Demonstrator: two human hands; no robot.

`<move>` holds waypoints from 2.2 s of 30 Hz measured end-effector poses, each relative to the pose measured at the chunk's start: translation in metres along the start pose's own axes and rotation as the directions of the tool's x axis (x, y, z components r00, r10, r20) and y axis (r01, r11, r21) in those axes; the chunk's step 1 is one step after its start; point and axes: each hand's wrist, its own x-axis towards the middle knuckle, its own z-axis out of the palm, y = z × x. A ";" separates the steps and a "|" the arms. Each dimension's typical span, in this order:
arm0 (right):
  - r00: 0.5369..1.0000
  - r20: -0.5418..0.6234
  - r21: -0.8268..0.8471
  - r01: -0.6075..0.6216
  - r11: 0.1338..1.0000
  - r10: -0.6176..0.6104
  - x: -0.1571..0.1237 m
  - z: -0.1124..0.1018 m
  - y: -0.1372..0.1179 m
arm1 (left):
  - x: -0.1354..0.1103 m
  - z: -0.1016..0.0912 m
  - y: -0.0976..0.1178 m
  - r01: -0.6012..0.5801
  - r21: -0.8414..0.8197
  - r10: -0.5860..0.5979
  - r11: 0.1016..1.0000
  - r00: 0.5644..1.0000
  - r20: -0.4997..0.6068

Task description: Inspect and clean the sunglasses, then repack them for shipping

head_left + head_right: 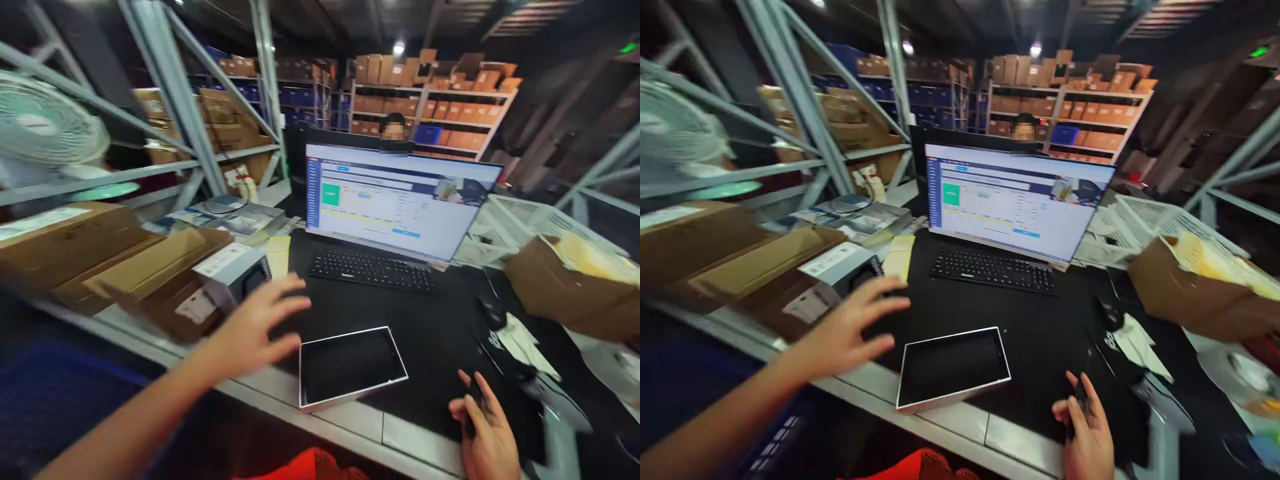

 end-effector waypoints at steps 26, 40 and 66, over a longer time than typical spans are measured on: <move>0.981 -0.116 -0.322 0.110 0.940 -0.155 0.059 0.019 -0.071 | 0.035 0.107 -0.038 0.050 -0.353 -0.057 0.934 0.998 -0.011; 0.975 -0.136 -0.765 0.008 0.643 -0.175 0.172 0.039 -0.040 | 0.069 0.153 -0.045 -0.016 -0.494 0.096 0.869 0.986 0.137; 0.190 0.898 -0.233 0.971 -0.062 -0.396 0.030 0.161 -0.105 | 0.062 0.141 -0.006 -0.469 -0.539 0.403 0.700 0.882 -0.245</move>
